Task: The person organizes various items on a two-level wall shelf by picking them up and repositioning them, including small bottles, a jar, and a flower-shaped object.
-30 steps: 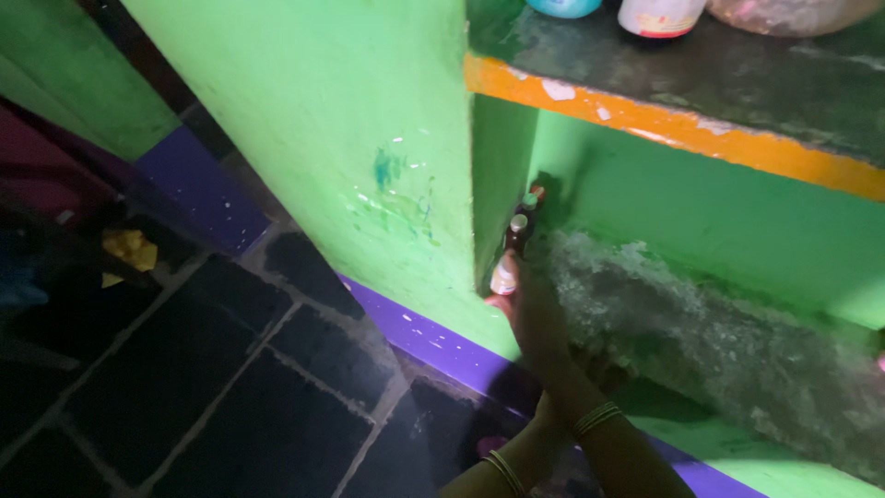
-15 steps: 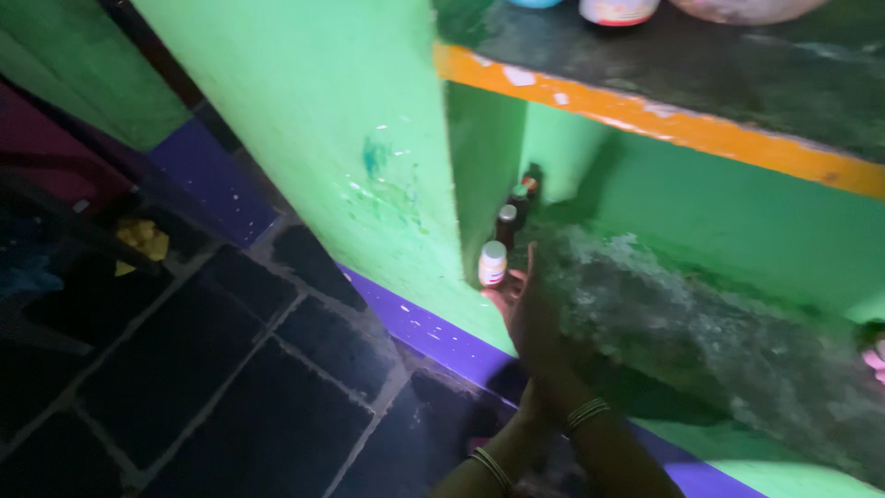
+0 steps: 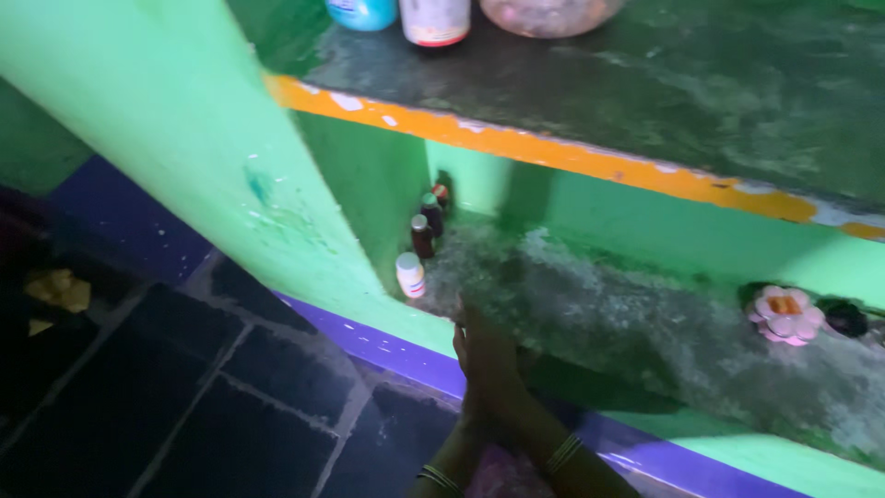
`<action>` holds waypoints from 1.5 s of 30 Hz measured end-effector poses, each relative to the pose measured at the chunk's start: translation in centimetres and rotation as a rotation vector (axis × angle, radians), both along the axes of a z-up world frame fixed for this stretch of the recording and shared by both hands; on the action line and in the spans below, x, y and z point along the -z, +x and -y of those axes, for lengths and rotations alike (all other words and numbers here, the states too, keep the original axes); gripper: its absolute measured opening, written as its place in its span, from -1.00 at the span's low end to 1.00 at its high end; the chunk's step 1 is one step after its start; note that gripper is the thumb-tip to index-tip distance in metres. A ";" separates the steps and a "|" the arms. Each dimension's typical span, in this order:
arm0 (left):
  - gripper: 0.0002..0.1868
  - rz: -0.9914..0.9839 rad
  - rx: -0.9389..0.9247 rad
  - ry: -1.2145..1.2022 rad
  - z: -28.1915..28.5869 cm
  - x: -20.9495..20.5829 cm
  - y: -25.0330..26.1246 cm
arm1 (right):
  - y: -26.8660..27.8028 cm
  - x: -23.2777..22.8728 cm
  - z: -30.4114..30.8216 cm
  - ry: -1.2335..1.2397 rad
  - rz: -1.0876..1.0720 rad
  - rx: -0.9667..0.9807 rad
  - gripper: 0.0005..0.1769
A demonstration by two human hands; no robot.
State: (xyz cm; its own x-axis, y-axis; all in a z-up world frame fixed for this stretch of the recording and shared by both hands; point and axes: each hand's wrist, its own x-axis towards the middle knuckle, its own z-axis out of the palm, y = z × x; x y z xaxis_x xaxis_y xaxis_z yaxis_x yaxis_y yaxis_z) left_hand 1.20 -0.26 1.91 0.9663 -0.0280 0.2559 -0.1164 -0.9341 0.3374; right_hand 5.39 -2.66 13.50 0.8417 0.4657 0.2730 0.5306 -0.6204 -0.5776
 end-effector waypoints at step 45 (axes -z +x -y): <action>-0.68 0.392 -0.373 -0.011 5.3 -2.3 1.6 | 5.2 -10.4 47.9 0.110 0.144 0.991 -0.17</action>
State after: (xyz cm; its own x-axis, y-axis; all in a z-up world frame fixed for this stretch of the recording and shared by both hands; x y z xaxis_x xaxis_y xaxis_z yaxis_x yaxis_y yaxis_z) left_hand 2.81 -5.56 4.19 0.7425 0.3033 0.5973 0.1032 -0.9327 0.3455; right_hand 10.60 -50.57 23.85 0.7917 -0.4603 0.4016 -0.1262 -0.7665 -0.6297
